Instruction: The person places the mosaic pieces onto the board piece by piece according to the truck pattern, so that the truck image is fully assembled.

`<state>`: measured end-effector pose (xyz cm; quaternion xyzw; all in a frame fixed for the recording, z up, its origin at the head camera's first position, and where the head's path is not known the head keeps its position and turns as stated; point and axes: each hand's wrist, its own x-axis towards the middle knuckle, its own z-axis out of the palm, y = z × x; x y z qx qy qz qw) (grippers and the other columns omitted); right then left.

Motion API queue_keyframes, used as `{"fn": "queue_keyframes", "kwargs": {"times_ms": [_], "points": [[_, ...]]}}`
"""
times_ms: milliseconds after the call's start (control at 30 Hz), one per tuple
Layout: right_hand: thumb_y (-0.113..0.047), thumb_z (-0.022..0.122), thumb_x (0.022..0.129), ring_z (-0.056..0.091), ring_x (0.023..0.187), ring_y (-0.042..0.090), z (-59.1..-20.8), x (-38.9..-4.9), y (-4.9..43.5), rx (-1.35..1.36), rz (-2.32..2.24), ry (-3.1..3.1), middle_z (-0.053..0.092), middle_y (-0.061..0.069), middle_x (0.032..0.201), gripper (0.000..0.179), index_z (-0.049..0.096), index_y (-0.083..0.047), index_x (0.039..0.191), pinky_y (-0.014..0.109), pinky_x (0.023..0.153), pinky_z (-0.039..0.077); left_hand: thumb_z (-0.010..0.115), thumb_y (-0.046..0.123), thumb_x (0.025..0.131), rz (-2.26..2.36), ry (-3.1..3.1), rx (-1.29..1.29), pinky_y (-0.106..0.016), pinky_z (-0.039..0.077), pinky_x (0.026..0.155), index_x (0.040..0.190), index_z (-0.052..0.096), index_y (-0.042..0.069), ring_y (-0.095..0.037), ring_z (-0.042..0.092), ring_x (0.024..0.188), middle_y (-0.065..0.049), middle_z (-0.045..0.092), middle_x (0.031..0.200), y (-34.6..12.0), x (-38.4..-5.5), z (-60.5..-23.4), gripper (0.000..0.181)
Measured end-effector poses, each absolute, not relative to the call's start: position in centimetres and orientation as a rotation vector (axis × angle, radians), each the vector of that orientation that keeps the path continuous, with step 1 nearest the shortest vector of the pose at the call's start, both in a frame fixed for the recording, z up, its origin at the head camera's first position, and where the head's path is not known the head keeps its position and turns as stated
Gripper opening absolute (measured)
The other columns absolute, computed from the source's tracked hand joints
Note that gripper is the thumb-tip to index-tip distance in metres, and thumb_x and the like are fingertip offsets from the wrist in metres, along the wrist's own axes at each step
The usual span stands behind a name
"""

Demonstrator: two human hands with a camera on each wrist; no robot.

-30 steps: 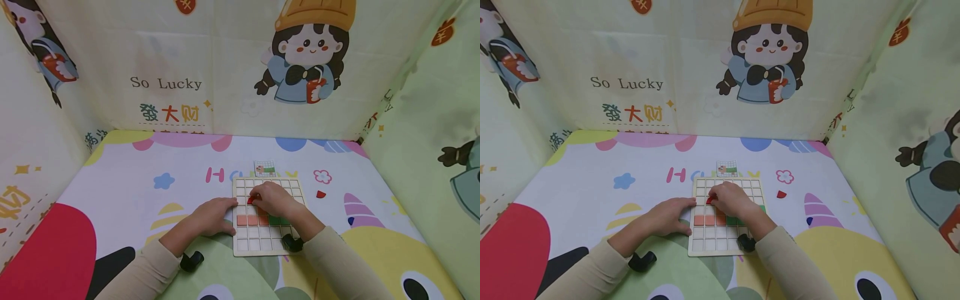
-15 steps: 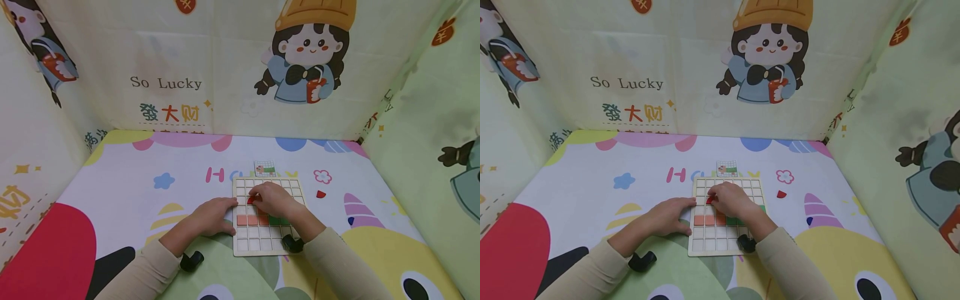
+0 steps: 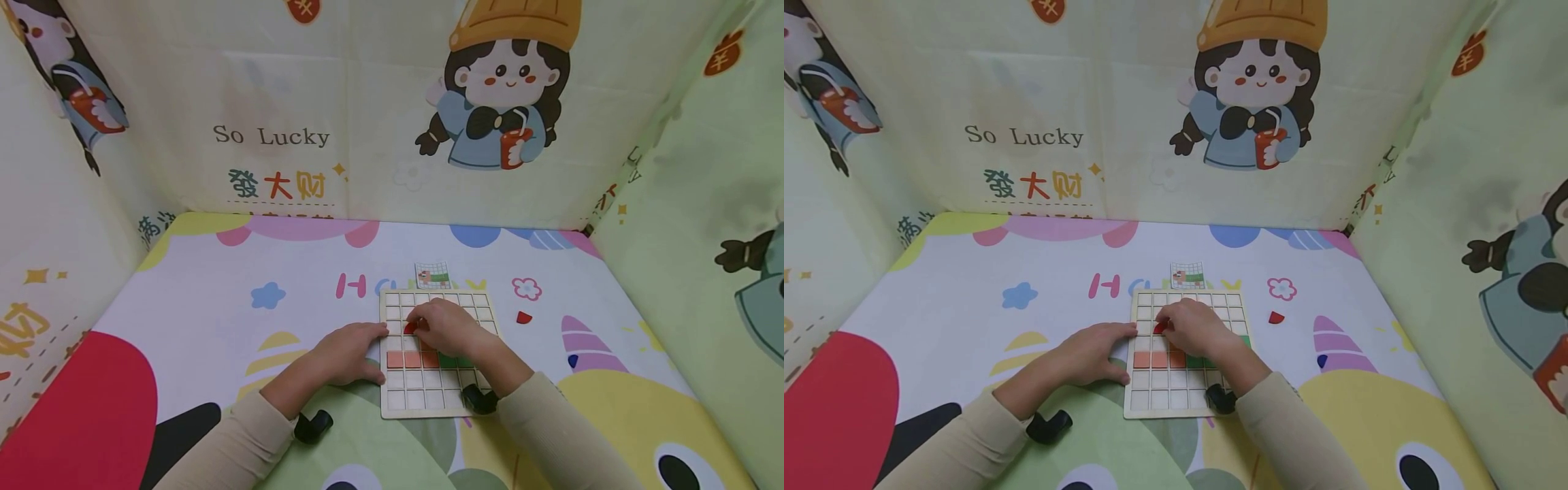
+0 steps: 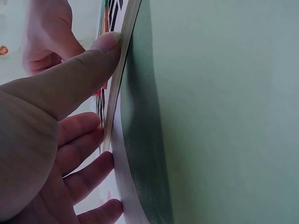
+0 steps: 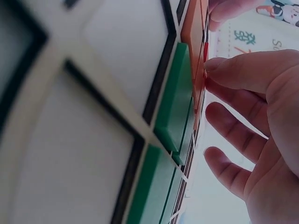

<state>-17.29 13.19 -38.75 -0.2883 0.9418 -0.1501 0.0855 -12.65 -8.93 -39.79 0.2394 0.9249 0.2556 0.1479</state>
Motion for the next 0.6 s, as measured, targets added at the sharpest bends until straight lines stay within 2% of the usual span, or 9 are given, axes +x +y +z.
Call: {"fn": "queue_keyframes", "kwargs": {"times_ms": [300, 600], "points": [[-0.019, 0.07, 0.093, 0.063, 0.102, 0.023, -38.2, -17.2, 14.7, -0.819, -0.489, 2.833, 0.071, 0.001, 0.11, 0.025, 0.073, -0.011, 0.117, 0.042, 0.093, 0.051, 0.088, 0.029, 0.077, 0.73, 2.66, 0.692, -0.049, 0.041, 0.106, 0.14, 0.054, 0.006, -0.033, 0.048, 0.131, -0.012, 0.054, 0.143, -9.0, -12.7, -39.9, 0.076], [-0.016, 0.07, 0.092, 0.064, 0.103, 0.027, -38.1, -17.0, 18.3, -0.697, -0.583, 2.873, 0.069, 0.008, 0.118, 0.033, 0.068, -0.007, 0.124, 0.048, 0.09, 0.051, 0.088, 0.028, 0.077, 0.74, 2.658, 0.694, -0.049, 0.041, 0.107, 0.141, 0.054, 0.006, -0.033, 0.048, 0.132, -0.012, 0.054, 0.143, -8.9, -12.7, -39.9, 0.076]]}}
